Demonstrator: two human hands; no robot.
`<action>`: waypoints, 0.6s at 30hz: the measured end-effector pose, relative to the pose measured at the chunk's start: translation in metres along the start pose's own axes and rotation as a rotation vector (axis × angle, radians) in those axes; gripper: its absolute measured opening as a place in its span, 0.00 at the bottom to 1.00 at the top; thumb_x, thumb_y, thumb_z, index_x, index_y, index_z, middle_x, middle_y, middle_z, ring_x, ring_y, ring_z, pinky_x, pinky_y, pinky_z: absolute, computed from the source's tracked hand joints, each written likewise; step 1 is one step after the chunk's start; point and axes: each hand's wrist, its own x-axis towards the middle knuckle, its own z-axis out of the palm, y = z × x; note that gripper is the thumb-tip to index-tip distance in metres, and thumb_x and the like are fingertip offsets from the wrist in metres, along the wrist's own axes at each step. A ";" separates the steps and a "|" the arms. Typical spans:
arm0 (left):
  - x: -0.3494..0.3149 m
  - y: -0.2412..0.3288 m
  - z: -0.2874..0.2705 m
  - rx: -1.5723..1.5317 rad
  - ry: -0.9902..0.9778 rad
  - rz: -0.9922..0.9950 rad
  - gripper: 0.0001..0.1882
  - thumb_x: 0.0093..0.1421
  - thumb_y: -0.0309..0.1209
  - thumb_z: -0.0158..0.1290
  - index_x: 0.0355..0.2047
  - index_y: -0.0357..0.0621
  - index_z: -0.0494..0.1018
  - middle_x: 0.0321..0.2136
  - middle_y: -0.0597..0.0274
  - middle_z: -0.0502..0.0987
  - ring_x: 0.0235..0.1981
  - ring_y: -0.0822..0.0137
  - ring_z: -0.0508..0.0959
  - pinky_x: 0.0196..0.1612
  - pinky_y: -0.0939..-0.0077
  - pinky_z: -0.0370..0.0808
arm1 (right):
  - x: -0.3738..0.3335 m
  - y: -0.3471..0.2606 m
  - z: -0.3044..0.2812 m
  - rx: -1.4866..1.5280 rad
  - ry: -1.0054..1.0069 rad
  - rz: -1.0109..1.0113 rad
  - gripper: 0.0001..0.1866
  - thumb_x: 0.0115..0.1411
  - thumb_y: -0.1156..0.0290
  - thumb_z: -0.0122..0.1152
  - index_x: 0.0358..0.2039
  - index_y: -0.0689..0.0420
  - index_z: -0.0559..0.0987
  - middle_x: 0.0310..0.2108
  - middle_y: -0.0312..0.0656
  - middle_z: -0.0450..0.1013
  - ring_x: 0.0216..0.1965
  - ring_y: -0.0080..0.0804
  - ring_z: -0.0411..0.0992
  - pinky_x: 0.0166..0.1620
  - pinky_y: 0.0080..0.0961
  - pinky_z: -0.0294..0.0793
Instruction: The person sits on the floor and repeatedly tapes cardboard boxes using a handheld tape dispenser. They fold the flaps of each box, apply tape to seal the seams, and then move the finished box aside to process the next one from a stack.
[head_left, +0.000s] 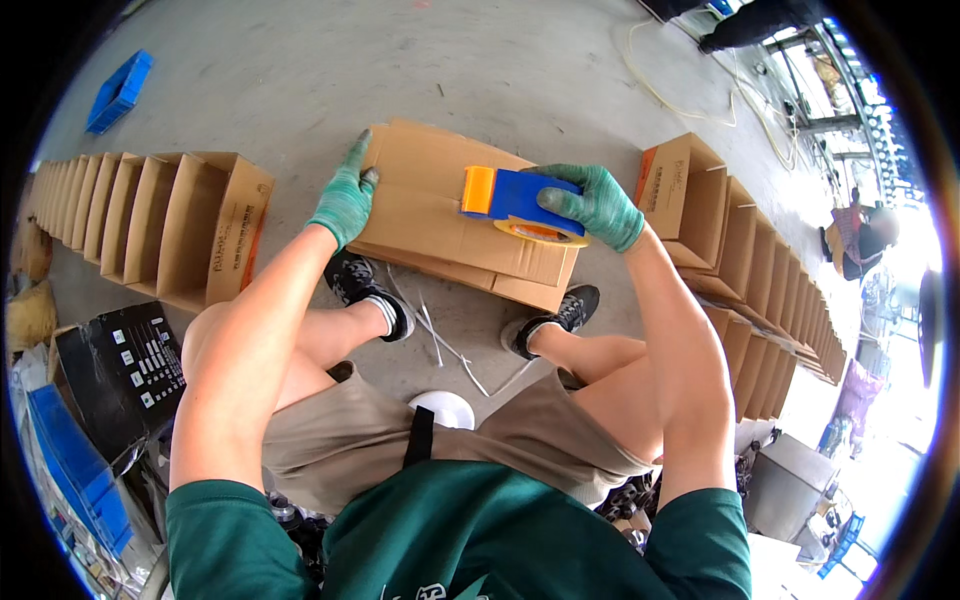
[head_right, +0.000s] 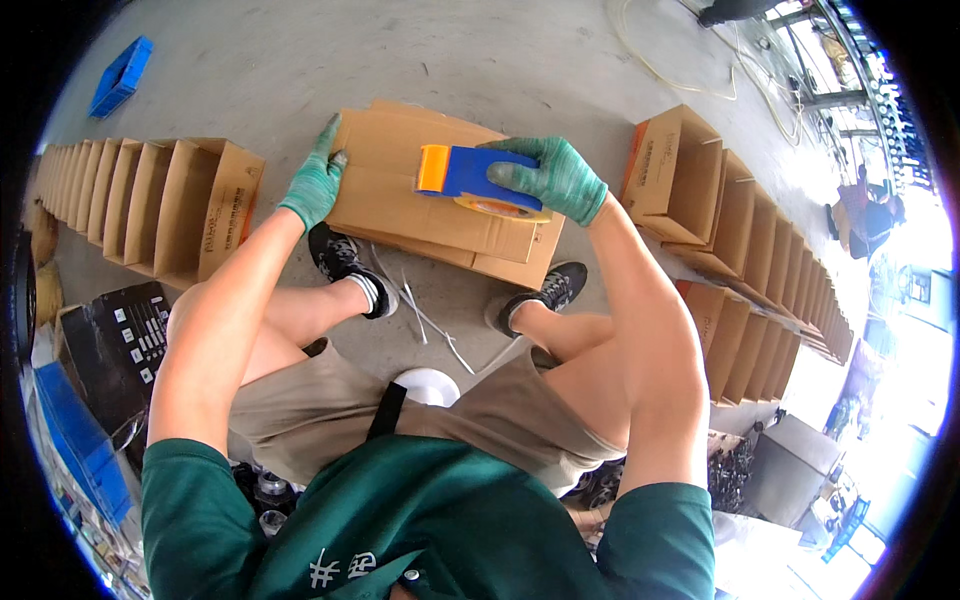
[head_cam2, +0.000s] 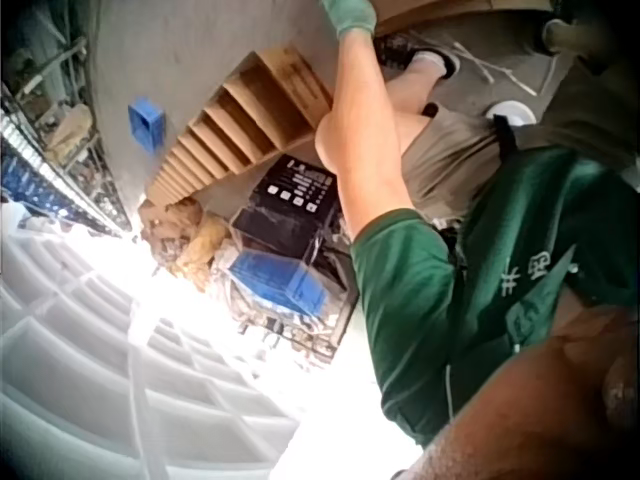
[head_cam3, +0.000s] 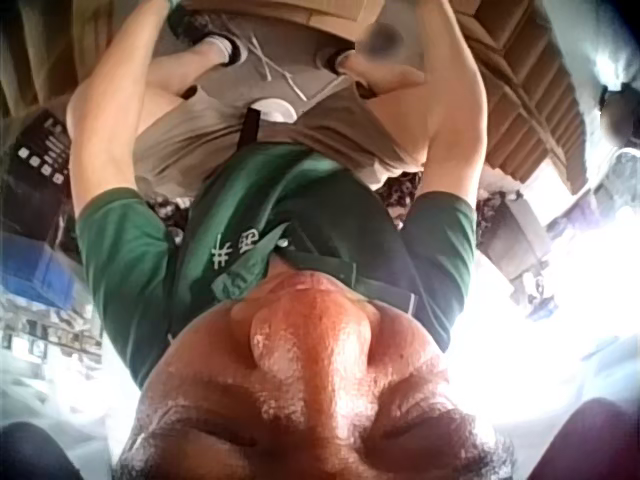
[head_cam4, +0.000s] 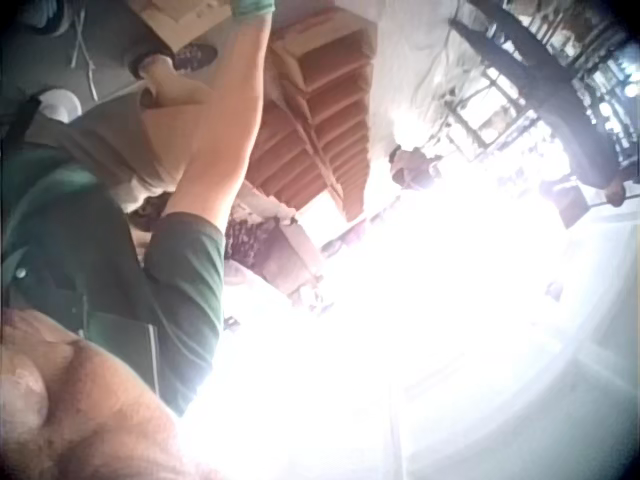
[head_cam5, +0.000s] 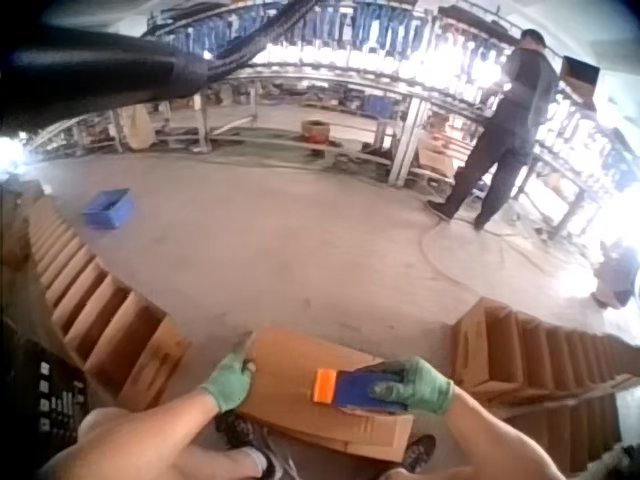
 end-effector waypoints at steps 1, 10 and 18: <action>-0.001 0.000 -0.002 0.025 0.008 0.008 0.33 0.69 0.27 0.46 0.72 0.57 0.50 0.65 0.42 0.63 0.66 0.46 0.64 0.66 0.62 0.63 | 0.003 0.000 0.000 -0.014 0.000 -0.028 0.35 0.58 0.51 0.69 0.58 0.64 0.75 0.46 0.43 0.79 0.47 0.26 0.74 0.54 0.26 0.74; -0.003 0.061 -0.002 -0.061 -0.069 -0.132 0.16 0.70 0.41 0.46 0.49 0.44 0.71 0.38 0.53 0.81 0.34 0.52 0.80 0.40 0.57 0.78 | 0.001 0.009 -0.016 -0.108 -0.041 0.054 0.32 0.56 0.44 0.69 0.44 0.64 0.80 0.33 0.36 0.75 0.37 0.22 0.70 0.43 0.24 0.73; -0.051 0.120 0.043 -0.954 -0.241 -0.614 0.28 0.70 0.57 0.41 0.48 0.45 0.74 0.38 0.60 0.80 0.35 0.66 0.80 0.34 0.67 0.78 | -0.001 0.007 -0.016 -0.071 -0.041 0.071 0.36 0.54 0.41 0.70 0.45 0.64 0.80 0.34 0.35 0.76 0.36 0.21 0.71 0.43 0.23 0.73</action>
